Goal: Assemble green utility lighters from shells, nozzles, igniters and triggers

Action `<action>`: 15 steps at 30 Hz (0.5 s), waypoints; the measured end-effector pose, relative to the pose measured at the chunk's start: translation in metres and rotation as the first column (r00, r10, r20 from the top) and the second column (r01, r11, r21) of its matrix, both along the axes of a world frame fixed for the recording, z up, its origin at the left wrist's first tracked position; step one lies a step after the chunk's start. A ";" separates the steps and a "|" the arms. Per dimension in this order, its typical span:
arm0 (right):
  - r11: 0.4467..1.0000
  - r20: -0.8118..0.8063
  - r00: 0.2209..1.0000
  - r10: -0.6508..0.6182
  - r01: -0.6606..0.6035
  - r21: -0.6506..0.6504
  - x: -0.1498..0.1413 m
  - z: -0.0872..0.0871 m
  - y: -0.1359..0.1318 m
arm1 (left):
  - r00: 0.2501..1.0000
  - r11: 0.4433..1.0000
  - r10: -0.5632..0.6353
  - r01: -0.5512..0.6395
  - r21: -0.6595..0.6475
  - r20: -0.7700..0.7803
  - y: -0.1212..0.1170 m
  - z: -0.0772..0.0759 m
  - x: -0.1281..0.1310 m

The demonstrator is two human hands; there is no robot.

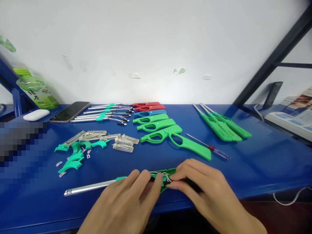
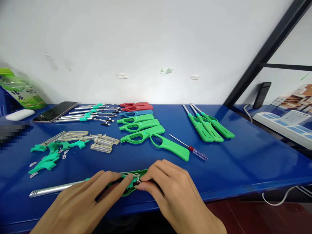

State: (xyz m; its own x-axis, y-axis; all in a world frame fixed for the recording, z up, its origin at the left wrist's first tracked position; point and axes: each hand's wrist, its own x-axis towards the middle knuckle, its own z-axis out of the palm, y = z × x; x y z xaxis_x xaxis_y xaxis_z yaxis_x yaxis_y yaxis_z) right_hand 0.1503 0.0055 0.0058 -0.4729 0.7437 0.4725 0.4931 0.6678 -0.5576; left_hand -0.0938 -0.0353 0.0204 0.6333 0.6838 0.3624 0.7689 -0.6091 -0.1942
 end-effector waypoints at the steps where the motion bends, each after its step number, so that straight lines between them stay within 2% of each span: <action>1: 1.000 -0.003 1.000 -0.005 0.005 -0.014 -0.001 0.000 0.000 | 1.000 1.000 -0.012 0.012 0.010 0.005 0.000 0.001 0.000; 5: 0.999 -0.029 0.999 -0.014 0.013 -0.043 -0.004 0.000 -0.001 | 0.993 0.996 -0.075 0.071 0.050 0.087 0.004 0.002 0.000; 9: 0.999 -0.051 0.999 0.012 -0.015 -0.052 -0.004 0.001 0.000 | 0.986 0.994 -0.107 0.107 0.004 0.125 0.008 0.000 -0.001; 15: 0.996 0.030 0.999 0.045 -0.047 0.080 -0.002 0.000 -0.003 | 0.992 0.997 -0.077 0.075 0.020 0.104 0.006 -0.005 -0.003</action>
State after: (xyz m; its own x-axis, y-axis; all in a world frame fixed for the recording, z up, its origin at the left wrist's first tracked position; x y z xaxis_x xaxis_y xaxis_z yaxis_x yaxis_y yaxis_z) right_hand 0.1482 0.0029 0.0056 -0.5198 0.6810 0.5158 0.4754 0.7323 -0.4876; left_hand -0.0967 -0.0291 0.0155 0.6409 0.6291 0.4399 0.7373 -0.6639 -0.1249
